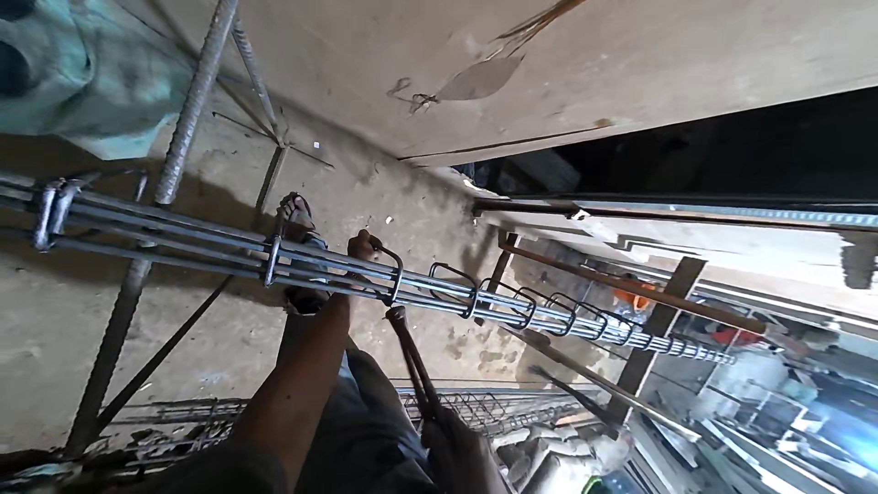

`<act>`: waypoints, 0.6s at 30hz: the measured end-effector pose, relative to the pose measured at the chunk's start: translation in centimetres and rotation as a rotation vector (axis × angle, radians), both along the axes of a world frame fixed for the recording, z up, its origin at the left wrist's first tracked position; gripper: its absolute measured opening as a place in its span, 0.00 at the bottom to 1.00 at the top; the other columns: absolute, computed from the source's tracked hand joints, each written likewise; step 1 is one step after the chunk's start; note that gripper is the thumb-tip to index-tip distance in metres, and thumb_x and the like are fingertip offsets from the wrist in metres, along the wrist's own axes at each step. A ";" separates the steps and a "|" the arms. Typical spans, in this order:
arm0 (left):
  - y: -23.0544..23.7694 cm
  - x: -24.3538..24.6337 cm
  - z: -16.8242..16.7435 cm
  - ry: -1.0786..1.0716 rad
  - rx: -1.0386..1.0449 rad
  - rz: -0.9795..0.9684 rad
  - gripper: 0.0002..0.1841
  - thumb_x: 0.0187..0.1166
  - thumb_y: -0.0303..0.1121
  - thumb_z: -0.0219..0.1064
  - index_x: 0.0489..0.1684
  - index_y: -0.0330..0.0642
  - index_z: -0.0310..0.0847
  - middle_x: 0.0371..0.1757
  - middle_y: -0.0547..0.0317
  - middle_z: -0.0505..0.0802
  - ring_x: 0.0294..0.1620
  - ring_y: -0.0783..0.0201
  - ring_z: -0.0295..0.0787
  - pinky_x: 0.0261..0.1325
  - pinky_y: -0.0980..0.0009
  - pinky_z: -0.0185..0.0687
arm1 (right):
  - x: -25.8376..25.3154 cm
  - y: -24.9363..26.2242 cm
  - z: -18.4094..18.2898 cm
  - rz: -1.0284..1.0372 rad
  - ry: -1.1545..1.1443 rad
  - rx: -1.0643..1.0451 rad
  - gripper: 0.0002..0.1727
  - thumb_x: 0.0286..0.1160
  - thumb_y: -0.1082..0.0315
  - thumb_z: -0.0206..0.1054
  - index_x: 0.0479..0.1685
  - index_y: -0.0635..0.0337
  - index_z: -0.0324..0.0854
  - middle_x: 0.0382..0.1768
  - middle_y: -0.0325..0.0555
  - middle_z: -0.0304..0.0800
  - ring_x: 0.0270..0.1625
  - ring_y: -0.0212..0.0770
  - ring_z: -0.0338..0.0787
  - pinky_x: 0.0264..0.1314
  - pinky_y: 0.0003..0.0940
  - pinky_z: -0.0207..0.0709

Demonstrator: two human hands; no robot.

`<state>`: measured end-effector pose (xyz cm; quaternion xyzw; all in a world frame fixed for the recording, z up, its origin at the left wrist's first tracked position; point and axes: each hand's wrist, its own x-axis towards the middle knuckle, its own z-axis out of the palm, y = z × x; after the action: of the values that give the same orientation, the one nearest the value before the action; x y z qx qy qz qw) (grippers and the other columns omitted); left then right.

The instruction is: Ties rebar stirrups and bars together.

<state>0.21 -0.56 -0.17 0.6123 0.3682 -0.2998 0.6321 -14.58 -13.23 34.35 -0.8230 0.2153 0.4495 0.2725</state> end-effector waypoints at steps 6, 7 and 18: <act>-0.8 -0.1 -0.6 0.089 -0.146 0.304 0.22 0.92 0.32 0.45 0.26 0.38 0.79 0.16 0.65 0.76 0.14 0.72 0.66 0.21 0.74 0.67 | 0.1 -3.2 -2.1 -0.880 0.358 0.837 0.28 0.78 0.51 0.72 0.70 0.60 0.78 0.30 0.44 0.89 0.25 0.34 0.88 0.29 0.30 0.87; -0.9 -0.1 -0.3 0.111 -0.181 0.366 0.25 0.94 0.36 0.42 0.23 0.40 0.78 0.13 0.67 0.75 0.12 0.74 0.64 0.18 0.77 0.65 | 0.5 -3.0 -2.1 -0.825 0.308 0.789 0.28 0.80 0.52 0.70 0.72 0.60 0.78 0.30 0.44 0.90 0.24 0.34 0.88 0.27 0.29 0.86; 2.3 -3.2 -0.4 -0.002 -0.147 0.264 0.22 0.96 0.42 0.44 0.68 0.38 0.79 0.59 0.54 0.90 0.55 0.70 0.84 0.61 0.70 0.80 | 0.8 -5.7 0.3 -0.747 -0.204 0.531 0.39 0.78 0.63 0.67 0.89 0.64 0.57 0.81 0.57 0.75 0.69 0.57 0.88 0.68 0.53 0.86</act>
<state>-2.98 1.70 -0.61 0.5111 0.4218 -0.2396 0.7095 -13.74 -18.96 34.61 -0.6310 0.3462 0.2770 0.6366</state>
